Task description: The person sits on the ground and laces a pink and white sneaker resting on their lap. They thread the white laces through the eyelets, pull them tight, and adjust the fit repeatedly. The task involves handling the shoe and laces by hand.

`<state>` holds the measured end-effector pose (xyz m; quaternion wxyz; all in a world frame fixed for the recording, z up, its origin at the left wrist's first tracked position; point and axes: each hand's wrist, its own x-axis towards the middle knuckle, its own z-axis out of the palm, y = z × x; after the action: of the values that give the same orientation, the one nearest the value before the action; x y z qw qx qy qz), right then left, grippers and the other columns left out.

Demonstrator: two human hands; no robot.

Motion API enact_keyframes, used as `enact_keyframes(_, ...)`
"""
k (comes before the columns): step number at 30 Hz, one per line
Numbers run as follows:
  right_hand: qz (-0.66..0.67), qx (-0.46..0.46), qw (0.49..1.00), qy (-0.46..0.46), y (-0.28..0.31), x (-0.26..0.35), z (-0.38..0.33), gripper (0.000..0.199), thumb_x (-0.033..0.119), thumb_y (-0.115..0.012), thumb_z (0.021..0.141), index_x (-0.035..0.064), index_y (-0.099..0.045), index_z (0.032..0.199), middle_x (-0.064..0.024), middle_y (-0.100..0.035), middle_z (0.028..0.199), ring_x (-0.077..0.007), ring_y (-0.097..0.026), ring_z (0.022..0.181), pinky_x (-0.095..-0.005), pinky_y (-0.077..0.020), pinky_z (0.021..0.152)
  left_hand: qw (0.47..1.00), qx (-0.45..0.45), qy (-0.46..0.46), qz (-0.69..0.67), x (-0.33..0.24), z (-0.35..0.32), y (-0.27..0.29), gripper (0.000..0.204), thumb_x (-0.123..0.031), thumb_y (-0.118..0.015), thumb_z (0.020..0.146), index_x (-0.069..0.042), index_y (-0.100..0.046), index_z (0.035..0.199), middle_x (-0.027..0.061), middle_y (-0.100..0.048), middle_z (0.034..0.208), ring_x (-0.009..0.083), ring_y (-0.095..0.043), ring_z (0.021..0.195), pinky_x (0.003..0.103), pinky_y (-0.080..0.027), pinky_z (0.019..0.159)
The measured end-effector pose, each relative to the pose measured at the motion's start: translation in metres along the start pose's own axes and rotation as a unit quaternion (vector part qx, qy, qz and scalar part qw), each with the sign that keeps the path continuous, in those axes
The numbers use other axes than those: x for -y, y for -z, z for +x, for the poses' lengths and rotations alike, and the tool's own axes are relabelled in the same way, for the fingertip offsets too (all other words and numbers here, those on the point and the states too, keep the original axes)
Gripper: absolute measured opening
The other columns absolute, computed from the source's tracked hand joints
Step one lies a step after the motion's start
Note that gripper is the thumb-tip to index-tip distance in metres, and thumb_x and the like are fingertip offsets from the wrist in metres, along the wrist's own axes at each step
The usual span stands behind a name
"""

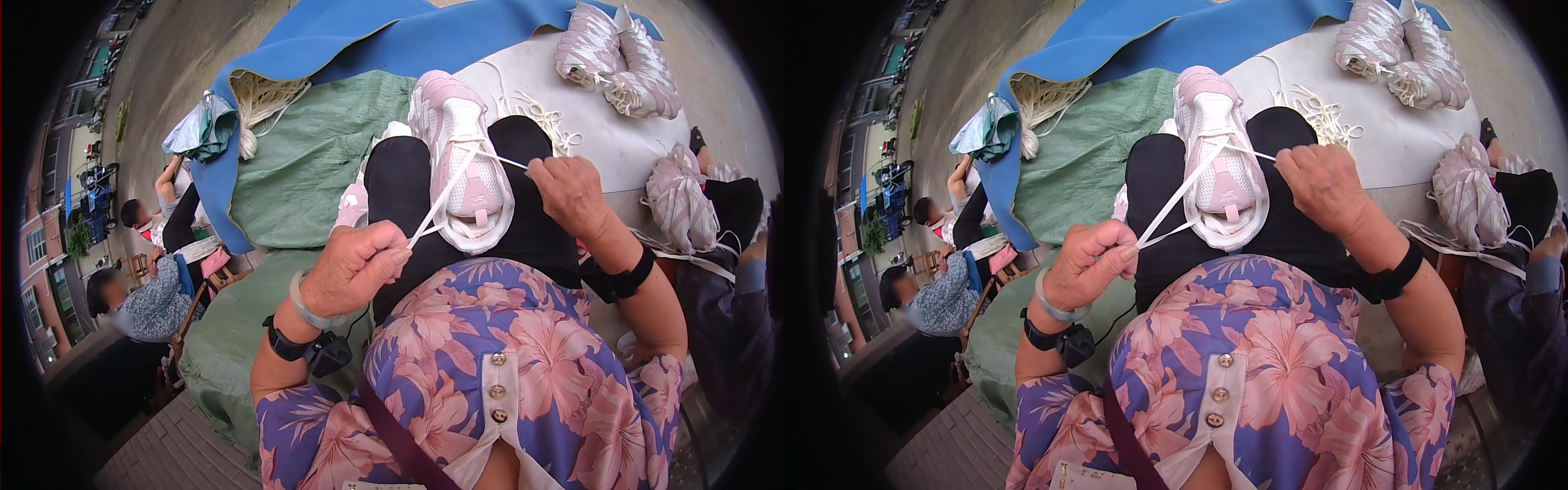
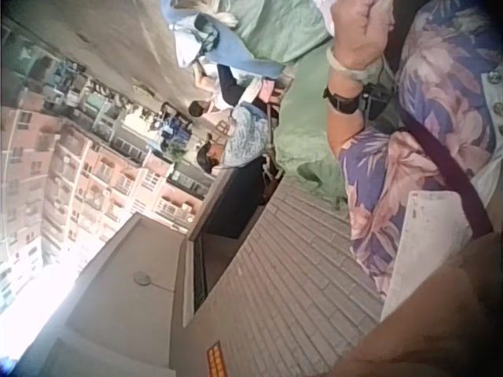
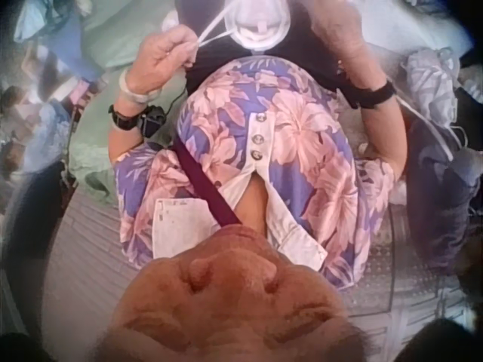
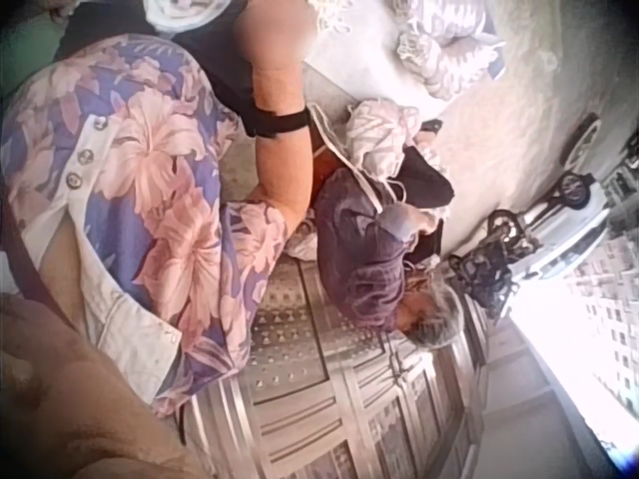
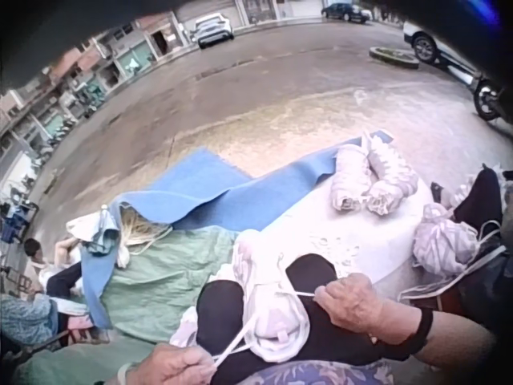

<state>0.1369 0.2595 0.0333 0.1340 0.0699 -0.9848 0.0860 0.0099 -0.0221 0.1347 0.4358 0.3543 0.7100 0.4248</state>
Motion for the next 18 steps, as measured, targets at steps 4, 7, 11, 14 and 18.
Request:
enact_keyframes(4, -0.015, -0.011, 1.0, -0.025, 0.001, 0.004, -0.011, 0.008, 0.011, -0.057, 0.076, 0.0098, -0.05, 0.08, -0.0047, -0.046, 0.061, -0.0215, -0.053, 0.057, -0.0351, -0.0416, 0.053, 0.995, -0.04, 0.058, -0.076, 0.01, -0.008, 0.004, 0.017, -0.014, -0.05, 0.09, -0.001, -0.053, 0.079, 0.0013, -0.056, 0.063, 0.0076, -0.053, 0.056, 0.021, -0.044, 0.052)
enact_keyframes(7, 0.064, 0.005, 0.994, -0.09, 0.003, -0.004, -0.011, 0.008, 0.013, -0.059, 0.079, 0.0071, -0.054, 0.08, -0.007, -0.05, 0.063, -0.0246, -0.055, 0.06, -0.0357, -0.043, 0.054, 0.985, -0.078, 0.099, -0.117, 0.015, -0.014, 0.009, 0.013, -0.013, -0.052, 0.089, -0.002, -0.054, 0.083, -0.0007, -0.054, 0.064, 0.0049, -0.048, 0.053, 0.019, -0.041, 0.049)
enact_keyframes(11, 0.262, 0.079, 0.942, -0.193, 0.025, -0.029, -0.021, 0.012, 0.012, -0.06, 0.082, 0.0007, -0.058, 0.081, -0.0121, -0.058, 0.068, -0.0275, -0.056, 0.06, -0.034, -0.0442, 0.057, 0.981, -0.149, 0.098, -0.076, 0.005, -0.023, 0.023, 0.007, -0.007, -0.055, 0.085, -0.001, -0.057, 0.087, -0.0032, -0.051, 0.061, 0.0023, -0.044, 0.053, 0.017, -0.035, 0.049)
enact_keyframes(14, 0.284, 0.114, 0.929, -0.209, 0.058, -0.059, -0.035, 0.013, 0.01, -0.06, 0.082, -0.0031, -0.06, 0.085, -0.0152, -0.06, 0.071, -0.0247, -0.055, 0.059, -0.0309, -0.0438, 0.058, 0.983, -0.176, 0.026, 0.033, 0.005, -0.041, 0.052, 0.014, -0.004, -0.058, 0.081, 0.0, -0.058, 0.094, -0.0029, -0.05, 0.059, 0.0013, -0.042, 0.053, 0.016, -0.031, 0.049)
enact_keyframes(18, 0.164, 0.138, 0.937, -0.275, 0.107, -0.117, -0.066, 0.015, 0.009, -0.061, 0.082, -0.004, -0.061, 0.089, -0.0132, -0.063, 0.077, -0.0168, -0.058, 0.069, -0.0293, -0.0458, 0.066, 0.976, -0.129, 0.059, 0.168, -0.011, -0.069, 0.086, 0.021, -0.002, -0.058, 0.078, 0.001, -0.058, 0.098, -0.0008, -0.052, 0.062, 0.0028, -0.045, 0.055, 0.018, -0.034, 0.051)
